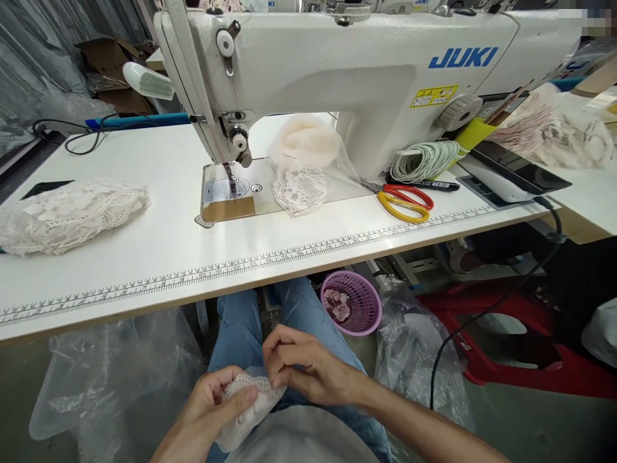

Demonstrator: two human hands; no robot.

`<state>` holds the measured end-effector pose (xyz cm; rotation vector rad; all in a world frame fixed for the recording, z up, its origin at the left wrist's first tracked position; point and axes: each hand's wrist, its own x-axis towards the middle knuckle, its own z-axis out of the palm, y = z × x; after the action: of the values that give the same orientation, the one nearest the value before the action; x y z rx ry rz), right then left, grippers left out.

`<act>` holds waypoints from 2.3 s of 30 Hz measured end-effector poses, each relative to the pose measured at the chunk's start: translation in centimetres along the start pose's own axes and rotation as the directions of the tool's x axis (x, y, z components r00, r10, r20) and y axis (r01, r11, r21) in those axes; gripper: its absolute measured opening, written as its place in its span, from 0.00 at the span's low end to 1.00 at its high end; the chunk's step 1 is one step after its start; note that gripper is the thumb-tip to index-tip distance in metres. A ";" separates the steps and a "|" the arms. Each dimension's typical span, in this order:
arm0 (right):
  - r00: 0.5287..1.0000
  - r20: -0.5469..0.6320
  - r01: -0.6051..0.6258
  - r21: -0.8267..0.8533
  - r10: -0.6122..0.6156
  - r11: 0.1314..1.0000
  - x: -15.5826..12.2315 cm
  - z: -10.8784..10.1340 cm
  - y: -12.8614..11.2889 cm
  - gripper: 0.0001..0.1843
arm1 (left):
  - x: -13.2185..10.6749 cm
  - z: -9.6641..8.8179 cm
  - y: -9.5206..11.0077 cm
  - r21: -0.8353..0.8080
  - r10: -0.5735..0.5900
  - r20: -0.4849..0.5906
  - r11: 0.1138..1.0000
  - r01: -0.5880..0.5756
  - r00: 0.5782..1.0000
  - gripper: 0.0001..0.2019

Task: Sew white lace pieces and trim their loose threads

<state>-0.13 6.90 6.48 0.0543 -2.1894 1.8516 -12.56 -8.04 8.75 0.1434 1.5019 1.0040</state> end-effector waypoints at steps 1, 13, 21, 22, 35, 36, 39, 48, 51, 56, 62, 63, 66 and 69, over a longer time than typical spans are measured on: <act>0.999 0.029 0.018 0.059 -0.020 0.998 0.1 -0.1 0.0 0.18 | -0.1 0.0 0.2 0.009 0.008 0.007 1.000 -0.008 1.000 0.21; 0.954 0.269 0.080 -0.654 0.133 0.752 -2.4 -1.2 -0.5 0.14 | 2.0 1.7 -1.4 0.357 0.153 0.048 0.920 -0.160 0.987 0.23; 0.987 0.059 -0.087 -0.589 0.149 0.804 -3.6 -1.9 -0.2 0.11 | 0.7 0.9 0.4 0.391 0.201 0.004 0.901 -0.187 0.980 0.21; 0.981 -0.007 -0.154 -0.630 0.193 0.761 -4.6 -2.7 0.4 0.11 | 0.6 0.7 0.5 0.370 0.190 -0.025 0.914 -0.167 0.981 0.22; 0.978 -0.057 -0.204 -0.455 0.200 0.867 -3.1 -2.3 -1.9 0.24 | 1.7 0.7 -0.5 0.176 0.079 0.102 0.980 -0.096 0.992 0.21; 0.976 -0.011 -0.203 -0.427 0.219 0.881 -2.4 -1.9 -2.0 0.23 | 1.6 0.6 -0.6 0.206 0.109 0.101 0.970 -0.128 0.989 0.21; 0.954 0.066 -0.241 -0.405 0.291 0.882 -1.5 -1.2 -1.3 0.10 | 1.1 0.4 -1.1 0.370 0.307 0.063 0.877 -0.308 0.950 0.16; 0.995 -0.063 -0.103 -0.569 0.082 0.816 -2.5 0.0 -1.3 0.05 | 1.2 0.2 -2.1 0.646 0.751 0.260 0.331 -0.687 0.606 0.03; 0.999 -0.052 -0.021 -0.644 -0.016 0.765 -2.6 0.1 -1.3 0.07 | 1.4 0.1 -2.2 0.670 0.875 0.316 0.068 -0.739 0.367 0.04; 0.996 -0.064 0.035 -0.370 -0.063 0.928 -2.8 -0.5 -1.7 0.16 | 1.2 0.0 -2.9 0.692 0.888 0.456 -0.312 -0.651 0.058 0.08; 0.981 -0.146 -0.133 -0.039 0.126 0.990 -2.5 -0.6 -2.0 0.10 | 1.0 1.7 -3.5 0.778 0.937 0.344 -0.317 -0.542 -0.054 0.15; 0.981 -0.133 -0.150 -0.028 0.145 0.988 -2.4 -0.5 -2.0 0.09 | 1.0 1.9 -3.4 0.778 0.932 0.355 -0.339 -0.529 -0.076 0.15; 0.979 -0.087 -0.187 -0.006 0.186 0.982 -2.3 -0.3 -1.8 0.07 | 1.2 2.2 -3.1 0.769 0.909 0.401 -0.401 -0.498 -0.113 0.15; 0.981 -0.062 -0.186 -0.016 0.185 0.982 -2.3 -0.2 -1.6 0.07 | 1.4 2.0 -2.8 0.763 0.899 0.423 -0.422 -0.490 -0.114 0.15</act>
<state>2.43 6.44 7.49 -0.2152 -2.2397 1.8971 -9.93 -7.89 6.19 2.4136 2.1832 1.3243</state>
